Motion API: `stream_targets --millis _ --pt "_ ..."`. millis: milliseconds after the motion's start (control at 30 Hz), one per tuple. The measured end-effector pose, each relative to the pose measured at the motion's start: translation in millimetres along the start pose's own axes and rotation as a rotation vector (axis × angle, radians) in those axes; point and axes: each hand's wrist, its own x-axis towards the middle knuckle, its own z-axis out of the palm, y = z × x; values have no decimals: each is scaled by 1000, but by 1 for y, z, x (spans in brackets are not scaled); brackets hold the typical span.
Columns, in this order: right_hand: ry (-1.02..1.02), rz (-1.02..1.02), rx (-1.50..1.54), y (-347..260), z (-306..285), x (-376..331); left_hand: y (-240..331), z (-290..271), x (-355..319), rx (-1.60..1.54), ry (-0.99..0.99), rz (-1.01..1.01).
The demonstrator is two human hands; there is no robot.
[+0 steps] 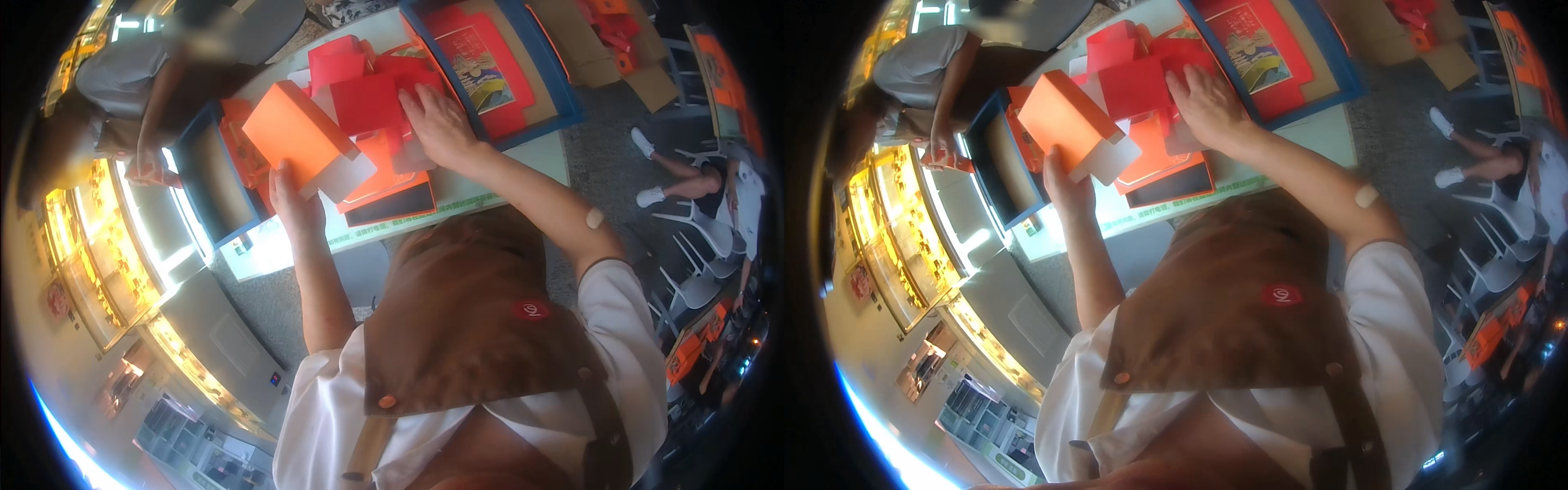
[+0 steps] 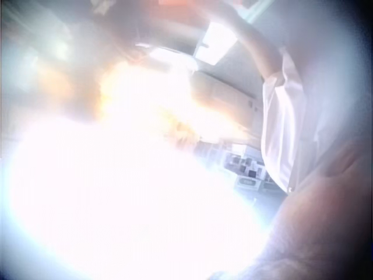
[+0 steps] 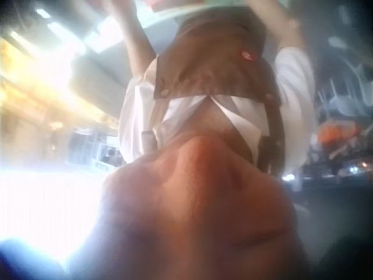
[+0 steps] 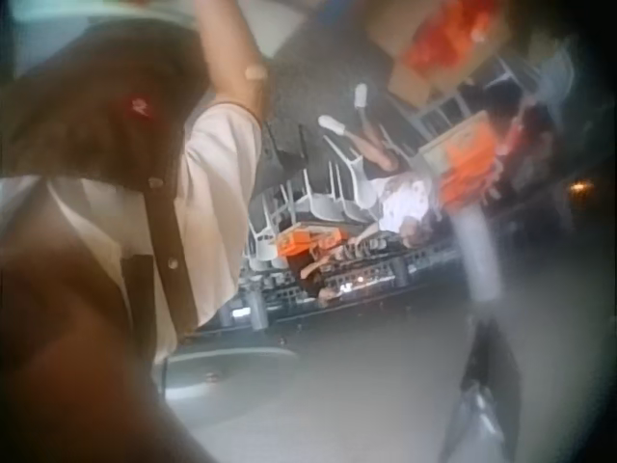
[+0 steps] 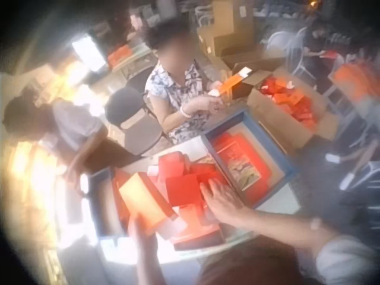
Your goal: The person assembles orange and red cardboard boxes by folding flaps and tucking tabs. They place the assembled boxes into an orange tote bag and arrange them on the table.
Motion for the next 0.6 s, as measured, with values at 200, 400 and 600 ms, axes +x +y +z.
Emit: stream_targets --millis 200,400,600 --pt "140 116 241 14 -7 -2 -16 1 7 -153 -55 -96" --pt "250 464 1067 31 -51 -32 -39 -13 26 -185 69 -131" --pt "615 535 1488 86 -65 -94 -30 1 16 7 -69 -32"
